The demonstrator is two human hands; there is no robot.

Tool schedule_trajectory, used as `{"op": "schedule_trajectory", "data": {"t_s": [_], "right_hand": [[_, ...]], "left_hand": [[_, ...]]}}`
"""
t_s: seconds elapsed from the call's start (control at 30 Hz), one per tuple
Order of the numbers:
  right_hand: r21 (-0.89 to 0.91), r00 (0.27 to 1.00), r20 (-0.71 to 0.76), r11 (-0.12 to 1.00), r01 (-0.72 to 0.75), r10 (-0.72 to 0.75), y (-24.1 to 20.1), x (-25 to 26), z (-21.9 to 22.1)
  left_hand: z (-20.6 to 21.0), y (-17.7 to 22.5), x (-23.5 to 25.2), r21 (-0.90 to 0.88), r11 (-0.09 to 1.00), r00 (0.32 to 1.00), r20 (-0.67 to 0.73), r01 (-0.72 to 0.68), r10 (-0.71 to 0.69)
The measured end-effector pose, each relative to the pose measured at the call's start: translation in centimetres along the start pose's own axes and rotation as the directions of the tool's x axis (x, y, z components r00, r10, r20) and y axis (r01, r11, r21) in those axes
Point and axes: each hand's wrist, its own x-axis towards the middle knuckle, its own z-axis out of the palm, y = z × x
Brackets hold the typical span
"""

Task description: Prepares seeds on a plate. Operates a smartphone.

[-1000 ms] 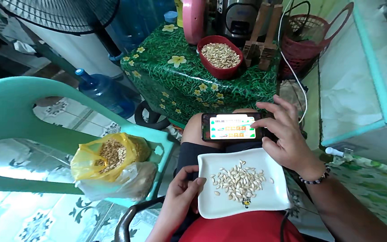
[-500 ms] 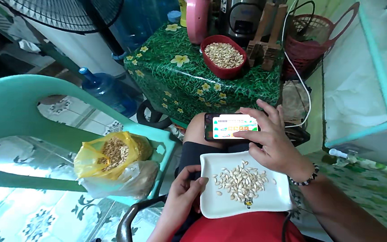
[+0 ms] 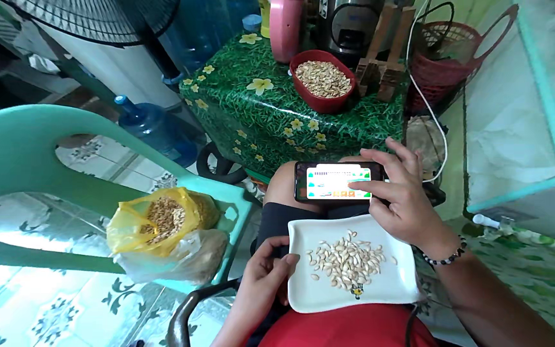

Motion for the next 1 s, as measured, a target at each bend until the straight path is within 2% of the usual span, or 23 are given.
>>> {"op": "schedule_trajectory", "data": {"t_s": [0.4,1.0], "right_hand": [[-0.023,0.998,0.06,1.0,0.015,-0.014,-0.6,0.2,0.7],[0.063,0.996,-0.051,0.995,-0.071,0.074,0.3,0.1,-0.5]], "left_hand": [[0.0,0.1,0.0,-0.006,1.0,1.0,0.001,0.008,-0.008],[-0.1,0.0,0.1,0.002,1.0,1.0,0.009,-0.005,0.005]]}}
